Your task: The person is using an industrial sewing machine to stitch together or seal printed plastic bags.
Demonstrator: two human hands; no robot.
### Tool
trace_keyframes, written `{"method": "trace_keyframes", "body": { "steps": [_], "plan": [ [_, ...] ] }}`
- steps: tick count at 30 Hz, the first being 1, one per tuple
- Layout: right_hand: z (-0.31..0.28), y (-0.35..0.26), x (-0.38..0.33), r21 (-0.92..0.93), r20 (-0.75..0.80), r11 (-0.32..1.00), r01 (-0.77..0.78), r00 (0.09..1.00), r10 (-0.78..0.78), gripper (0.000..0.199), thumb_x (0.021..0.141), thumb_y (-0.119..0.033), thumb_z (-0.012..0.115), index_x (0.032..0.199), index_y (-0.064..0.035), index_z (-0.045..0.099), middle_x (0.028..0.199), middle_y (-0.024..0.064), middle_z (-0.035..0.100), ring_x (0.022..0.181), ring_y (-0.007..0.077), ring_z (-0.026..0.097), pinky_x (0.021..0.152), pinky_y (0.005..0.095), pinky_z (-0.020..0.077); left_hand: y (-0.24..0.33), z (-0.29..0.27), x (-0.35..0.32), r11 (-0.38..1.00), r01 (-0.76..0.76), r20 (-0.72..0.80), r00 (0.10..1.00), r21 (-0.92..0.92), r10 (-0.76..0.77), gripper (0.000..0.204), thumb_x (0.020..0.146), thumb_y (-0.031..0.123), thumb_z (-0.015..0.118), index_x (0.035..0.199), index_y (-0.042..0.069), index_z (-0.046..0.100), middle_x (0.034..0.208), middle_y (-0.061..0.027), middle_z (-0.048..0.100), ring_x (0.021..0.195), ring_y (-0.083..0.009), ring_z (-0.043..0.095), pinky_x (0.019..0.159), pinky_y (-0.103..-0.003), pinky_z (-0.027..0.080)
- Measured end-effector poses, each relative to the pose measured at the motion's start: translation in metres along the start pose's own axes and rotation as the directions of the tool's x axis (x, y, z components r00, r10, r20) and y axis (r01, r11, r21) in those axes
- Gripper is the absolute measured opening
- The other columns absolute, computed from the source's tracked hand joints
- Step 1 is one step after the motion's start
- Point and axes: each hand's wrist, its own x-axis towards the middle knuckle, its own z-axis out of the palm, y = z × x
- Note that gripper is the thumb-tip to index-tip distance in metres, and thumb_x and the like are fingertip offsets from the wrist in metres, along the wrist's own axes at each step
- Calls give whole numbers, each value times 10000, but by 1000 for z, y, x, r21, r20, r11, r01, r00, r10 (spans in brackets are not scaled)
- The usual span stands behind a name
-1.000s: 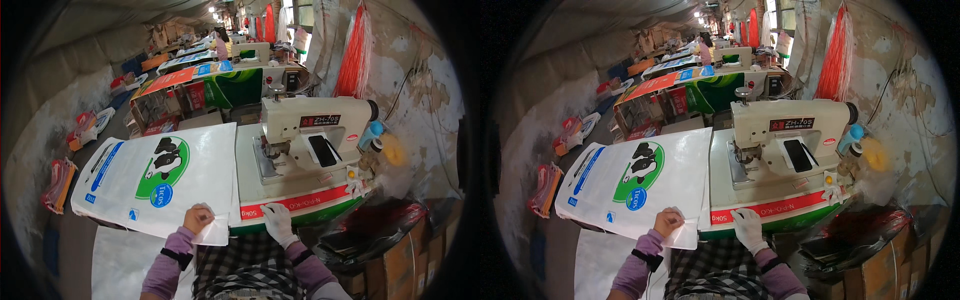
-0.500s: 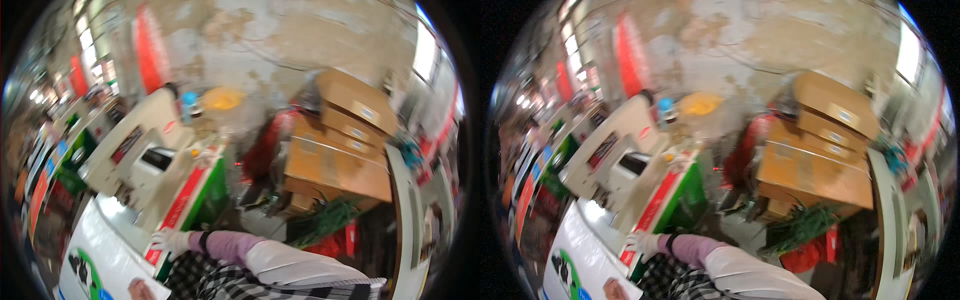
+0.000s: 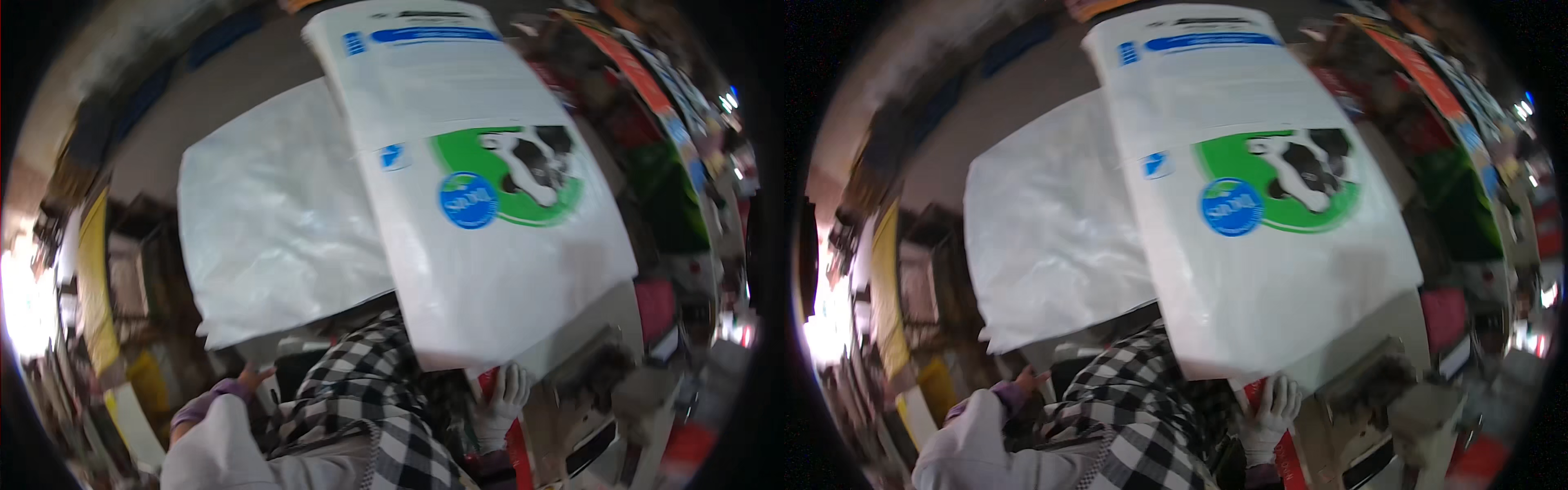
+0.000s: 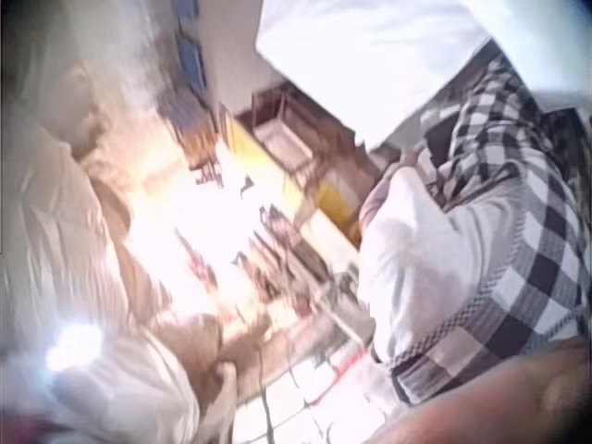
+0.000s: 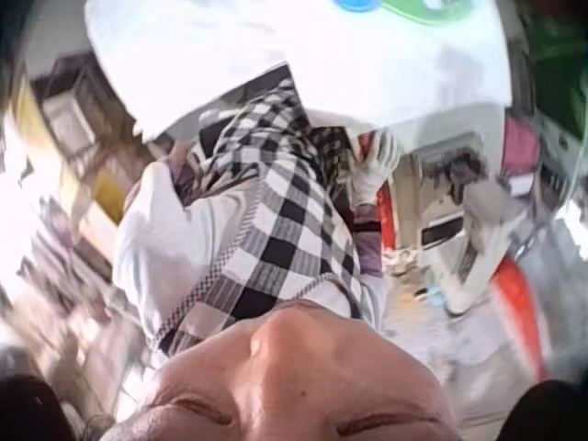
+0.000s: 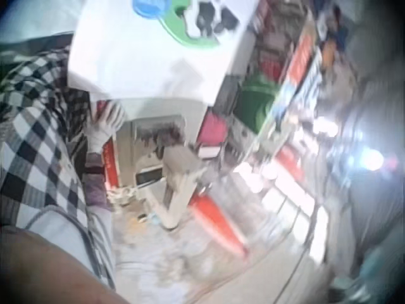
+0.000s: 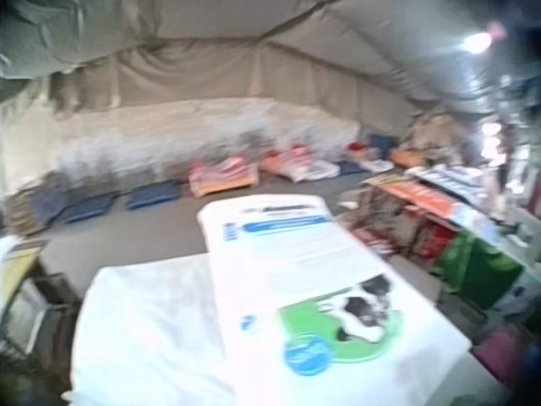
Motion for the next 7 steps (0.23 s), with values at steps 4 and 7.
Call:
{"method": "trace_keyframes", "body": {
  "steps": [4, 7],
  "plan": [
    [23, 13, -11, -120, 91, 993, 22, 996, -11, 843, 655, -331, 754, 1340, -12, 379, 1376, 207, 370, 1285, 414, 327, 1064, 543, 262, 56, 69, -77, 956, 132, 257, 964, -261, -63, 926, 702, 583, 736, 1399, 85, 382, 1305, -154, 517, 1209, -284, 481, 980, -401, 402],
    [28, 22, -20, -152, 146, 988, 37, 989, -15, 922, 681, -318, 755, 1399, -9, 266, 1419, 210, 312, 1333, 408, 252, 1095, 542, 210, 44, 102, -63, 885, 359, 134, 933, -297, -334, 1007, 682, 558, 761, 1444, 92, 296, 1359, -134, 483, 1288, -297, 409, 1060, -363, 329]
  ]
}}
